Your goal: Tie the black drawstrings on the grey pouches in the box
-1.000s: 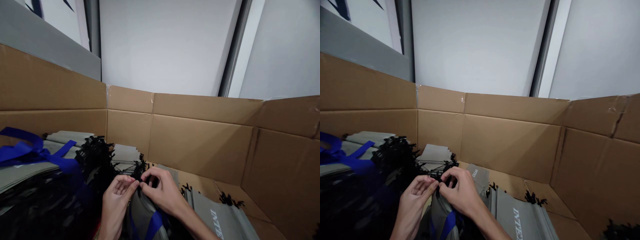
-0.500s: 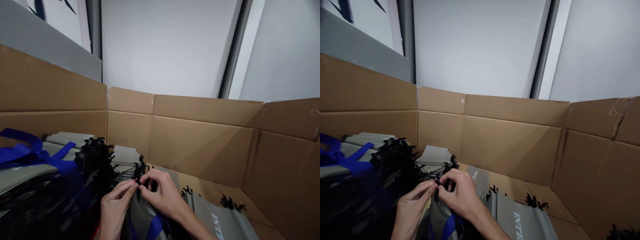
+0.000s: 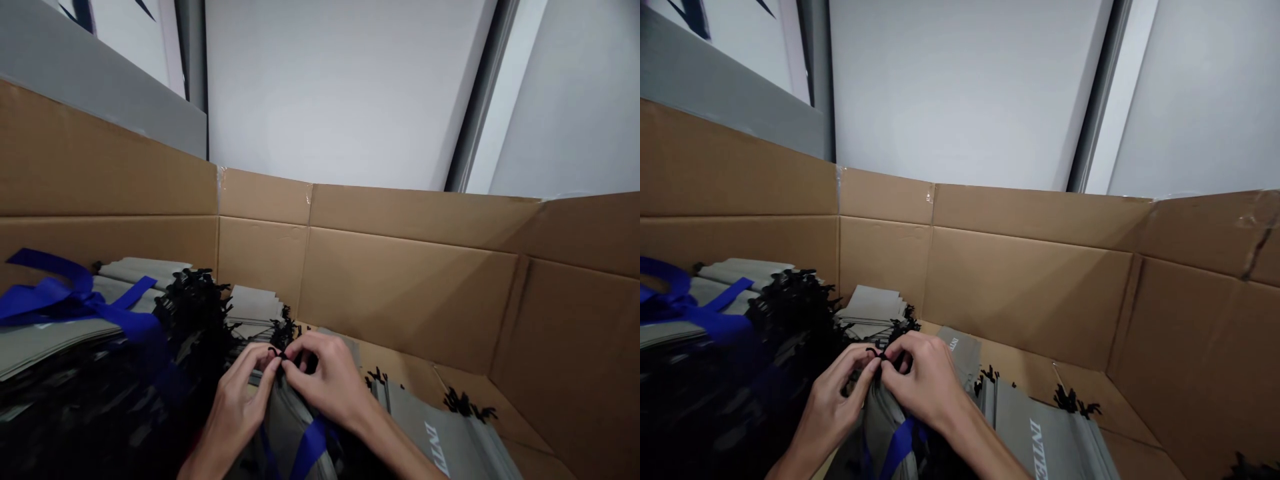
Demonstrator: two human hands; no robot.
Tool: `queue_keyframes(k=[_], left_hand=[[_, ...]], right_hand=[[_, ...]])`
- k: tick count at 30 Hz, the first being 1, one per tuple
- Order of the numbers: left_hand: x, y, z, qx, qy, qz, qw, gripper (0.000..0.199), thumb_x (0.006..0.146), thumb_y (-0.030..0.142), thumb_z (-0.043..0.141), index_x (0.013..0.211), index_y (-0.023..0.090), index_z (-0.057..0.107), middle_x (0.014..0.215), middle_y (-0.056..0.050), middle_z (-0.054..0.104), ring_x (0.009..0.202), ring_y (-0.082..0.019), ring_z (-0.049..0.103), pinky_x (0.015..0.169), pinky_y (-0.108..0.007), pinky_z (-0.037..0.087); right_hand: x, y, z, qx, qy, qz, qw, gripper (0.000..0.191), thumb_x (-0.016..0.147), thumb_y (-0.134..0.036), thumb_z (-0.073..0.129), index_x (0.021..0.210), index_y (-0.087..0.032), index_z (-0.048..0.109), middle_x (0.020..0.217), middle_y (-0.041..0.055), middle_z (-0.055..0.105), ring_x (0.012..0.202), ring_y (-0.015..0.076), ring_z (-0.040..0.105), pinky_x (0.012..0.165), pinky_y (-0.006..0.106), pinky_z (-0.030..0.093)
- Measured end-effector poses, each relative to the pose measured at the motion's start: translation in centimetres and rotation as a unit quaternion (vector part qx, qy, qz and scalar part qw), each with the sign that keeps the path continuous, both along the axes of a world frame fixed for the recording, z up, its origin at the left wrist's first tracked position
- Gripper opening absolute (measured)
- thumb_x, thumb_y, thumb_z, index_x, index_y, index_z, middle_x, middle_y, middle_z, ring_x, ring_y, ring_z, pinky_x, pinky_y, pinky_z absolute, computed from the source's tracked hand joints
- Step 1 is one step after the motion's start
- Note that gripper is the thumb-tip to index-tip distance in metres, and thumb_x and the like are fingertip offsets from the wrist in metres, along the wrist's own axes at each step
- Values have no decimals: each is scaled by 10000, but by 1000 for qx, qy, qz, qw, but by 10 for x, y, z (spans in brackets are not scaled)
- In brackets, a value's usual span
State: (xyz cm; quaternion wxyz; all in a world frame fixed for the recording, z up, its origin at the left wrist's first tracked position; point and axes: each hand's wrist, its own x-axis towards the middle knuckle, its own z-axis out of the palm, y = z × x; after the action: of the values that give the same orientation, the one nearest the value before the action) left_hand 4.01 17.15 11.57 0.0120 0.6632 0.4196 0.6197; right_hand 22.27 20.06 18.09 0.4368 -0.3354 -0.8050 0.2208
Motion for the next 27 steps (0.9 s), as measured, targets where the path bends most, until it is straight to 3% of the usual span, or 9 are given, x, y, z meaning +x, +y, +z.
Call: queue_keyframes(k=[11, 15, 19, 27], left_hand=[[2, -2, 2, 40, 105, 25, 993, 136, 1078, 222, 551, 1091, 235, 686, 974, -61, 734, 870, -194, 769, 798, -233, 616], [1, 1, 1, 41, 114, 37, 992, 165, 1087, 249, 533, 1127, 239, 693, 1027, -91, 767, 938, -219, 794, 827, -247, 640], [0, 5, 1, 45, 113, 4, 993, 171, 1083, 226, 540, 1142, 250, 698, 1074, -92, 782, 1004, -223, 808, 886, -238, 640], [3, 2, 6, 40, 95, -24, 994, 140, 1090, 209, 548, 1077, 260, 678, 1007, -45, 742, 930, -180, 776, 858, -198, 608]], right_hand=[[-3, -10, -4, -8, 37, -49, 998, 110, 798, -164, 766, 788, -245, 840, 773, -10, 806, 708, 165, 724, 682, 253, 469], [-1, -6, -10, 36, 64, -28, 997, 121, 817, -178, 774, 835, -254, 867, 821, 7, 834, 759, 185, 762, 714, 258, 500], [3, 2, -18, 86, 71, 0, 994, 164, 857, -178, 758, 900, -266, 889, 869, 20, 854, 789, 195, 792, 750, 266, 540], [9, 3, -19, 121, 46, 23, 991, 221, 903, -151, 725, 966, -286, 888, 939, 14, 865, 846, 187, 808, 795, 248, 542]])
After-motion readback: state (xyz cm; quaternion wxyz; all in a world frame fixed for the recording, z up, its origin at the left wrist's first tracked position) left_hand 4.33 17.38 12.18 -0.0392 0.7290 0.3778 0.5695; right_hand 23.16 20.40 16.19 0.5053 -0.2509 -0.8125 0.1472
